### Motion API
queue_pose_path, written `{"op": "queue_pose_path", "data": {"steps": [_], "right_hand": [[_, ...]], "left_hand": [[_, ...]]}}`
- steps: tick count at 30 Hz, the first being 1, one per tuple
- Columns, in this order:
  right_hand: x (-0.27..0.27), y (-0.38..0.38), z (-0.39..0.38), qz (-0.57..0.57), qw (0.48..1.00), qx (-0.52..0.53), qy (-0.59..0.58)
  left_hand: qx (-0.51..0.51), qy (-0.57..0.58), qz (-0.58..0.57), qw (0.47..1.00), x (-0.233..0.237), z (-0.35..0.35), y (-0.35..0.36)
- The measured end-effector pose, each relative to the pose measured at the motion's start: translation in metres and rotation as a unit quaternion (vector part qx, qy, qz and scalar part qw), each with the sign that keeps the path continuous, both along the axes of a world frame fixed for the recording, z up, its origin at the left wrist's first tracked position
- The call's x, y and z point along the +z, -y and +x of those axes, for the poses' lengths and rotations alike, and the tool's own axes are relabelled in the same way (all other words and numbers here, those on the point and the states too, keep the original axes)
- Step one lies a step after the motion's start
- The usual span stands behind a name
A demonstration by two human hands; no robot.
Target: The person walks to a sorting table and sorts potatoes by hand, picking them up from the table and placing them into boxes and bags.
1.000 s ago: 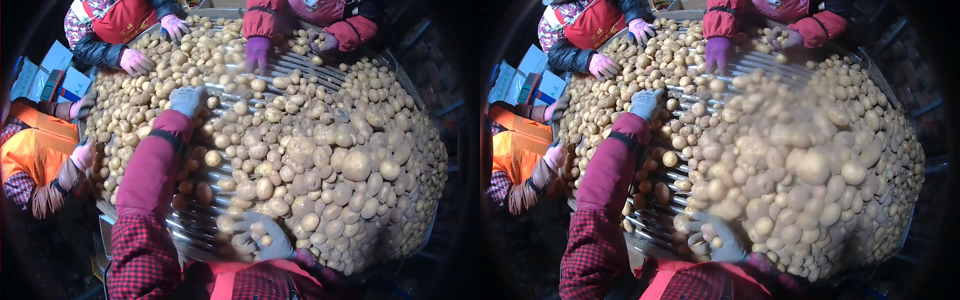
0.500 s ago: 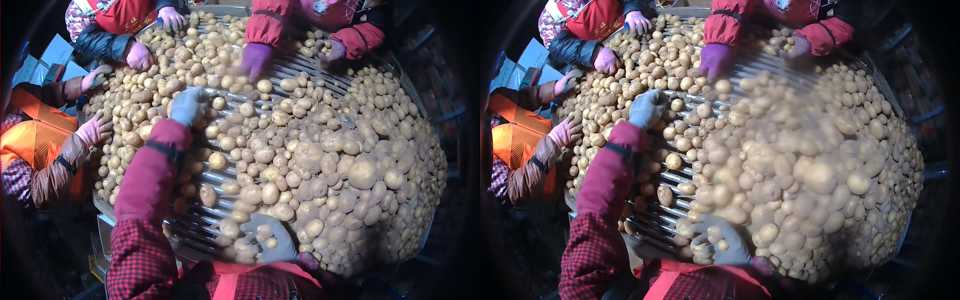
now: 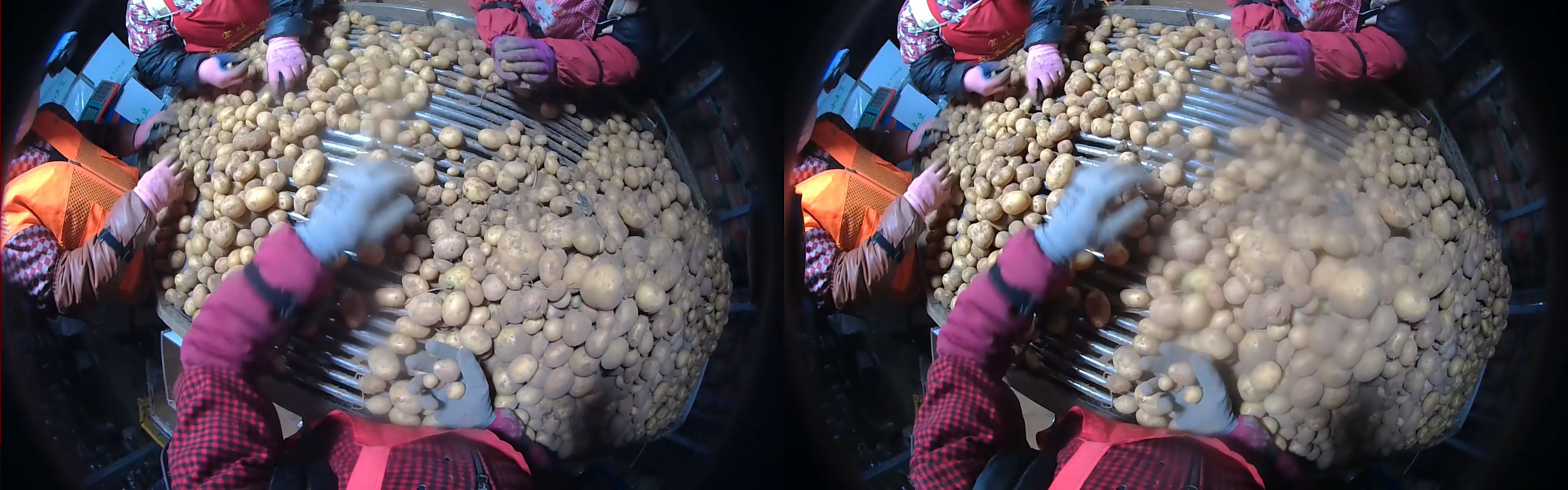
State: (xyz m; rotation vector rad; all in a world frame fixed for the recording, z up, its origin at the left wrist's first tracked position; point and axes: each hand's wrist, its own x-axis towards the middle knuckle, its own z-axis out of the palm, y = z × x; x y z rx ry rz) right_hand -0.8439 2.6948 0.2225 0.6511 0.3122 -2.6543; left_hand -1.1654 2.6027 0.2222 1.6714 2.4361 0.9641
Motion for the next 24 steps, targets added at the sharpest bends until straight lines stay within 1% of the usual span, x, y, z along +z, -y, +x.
{"op": "queue_pose_path", "data": {"steps": [1, 2, 3, 4, 5, 7, 9, 10, 12, 13, 15, 16, 17, 18, 19, 20, 21, 22, 23, 24], "right_hand": [[0.005, 0.002, -0.002, 0.027, 0.999, -0.003, 0.024], [0.005, 0.000, -0.003, 0.029, 0.999, 0.000, 0.028], [0.004, -0.001, -0.004, 0.031, 0.999, 0.003, 0.032], [-0.002, -0.004, -0.001, 0.007, 1.000, 0.013, 0.018], [-0.002, -0.005, -0.002, 0.001, 1.000, 0.016, 0.010], [0.008, -0.005, -0.008, 0.004, 1.000, 0.014, 0.000], [0.010, -0.004, -0.010, -0.004, 1.000, 0.002, 0.002], [0.005, -0.003, -0.007, -0.023, 1.000, -0.011, 0.006], [-0.019, 0.000, 0.006, -0.108, 0.993, -0.038, -0.024], [-0.046, 0.000, 0.017, -0.174, 0.982, -0.048, -0.060], [-0.044, -0.001, 0.012, -0.172, 0.983, -0.033, -0.060], [-0.012, -0.005, -0.003, -0.103, 0.994, -0.011, -0.021], [-0.003, -0.006, -0.008, -0.078, 0.997, -0.004, 0.009], [0.005, -0.007, -0.013, -0.054, 0.998, 0.003, 0.038], [0.005, -0.007, -0.014, -0.075, 0.996, -0.007, 0.057], [0.005, -0.012, -0.018, -0.106, 0.993, -0.005, 0.061], [0.006, -0.016, -0.022, -0.136, 0.989, -0.003, 0.066], [0.003, -0.016, -0.021, -0.128, 0.991, -0.009, 0.045], [-0.005, -0.012, -0.017, -0.122, 0.992, -0.016, 0.027], [-0.012, -0.013, -0.015, -0.135, 0.989, -0.010, 0.052]], "left_hand": [[0.104, -0.102, -0.058, 0.988, -0.009, -0.021, -0.001], [0.207, -0.203, -0.112, 0.950, -0.019, -0.038, 0.001], [0.226, -0.211, -0.121, 0.943, -0.033, -0.055, 0.005], [0.246, -0.218, -0.131, 0.935, -0.050, -0.067, 0.014], [0.238, -0.219, -0.135, 0.937, -0.071, -0.078, 0.030], [0.228, -0.211, -0.149, 0.939, -0.075, -0.070, 0.047], [0.217, -0.183, -0.152, 0.947, -0.075, -0.047, 0.064], [0.206, -0.172, -0.150, 0.952, -0.073, -0.040, 0.066], [0.186, -0.110, -0.192, 0.957, -0.068, -0.031, 0.071], [0.180, -0.078, -0.215, 0.957, -0.064, -0.029, 0.073], [0.166, -0.130, -0.112, 0.971, -0.045, -0.038, 0.056], [0.157, -0.154, -0.060, 0.974, -0.040, -0.048, 0.043], [0.136, -0.190, 0.005, 0.972, -0.043, -0.065, 0.030], [0.124, -0.218, 0.020, 0.968, -0.048, -0.084, 0.015], [0.130, -0.239, -0.006, 0.962, -0.052, -0.099, 0.000], [0.145, -0.231, -0.078, 0.959, -0.056, -0.113, -0.015], [0.157, -0.226, -0.124, 0.953, -0.059, -0.122, -0.026], [0.167, -0.221, -0.169, 0.946, -0.064, -0.129, -0.035], [0.184, -0.225, -0.166, 0.942, -0.072, -0.132, -0.038], [0.199, -0.228, -0.167, 0.938, -0.081, -0.136, -0.037]]}}
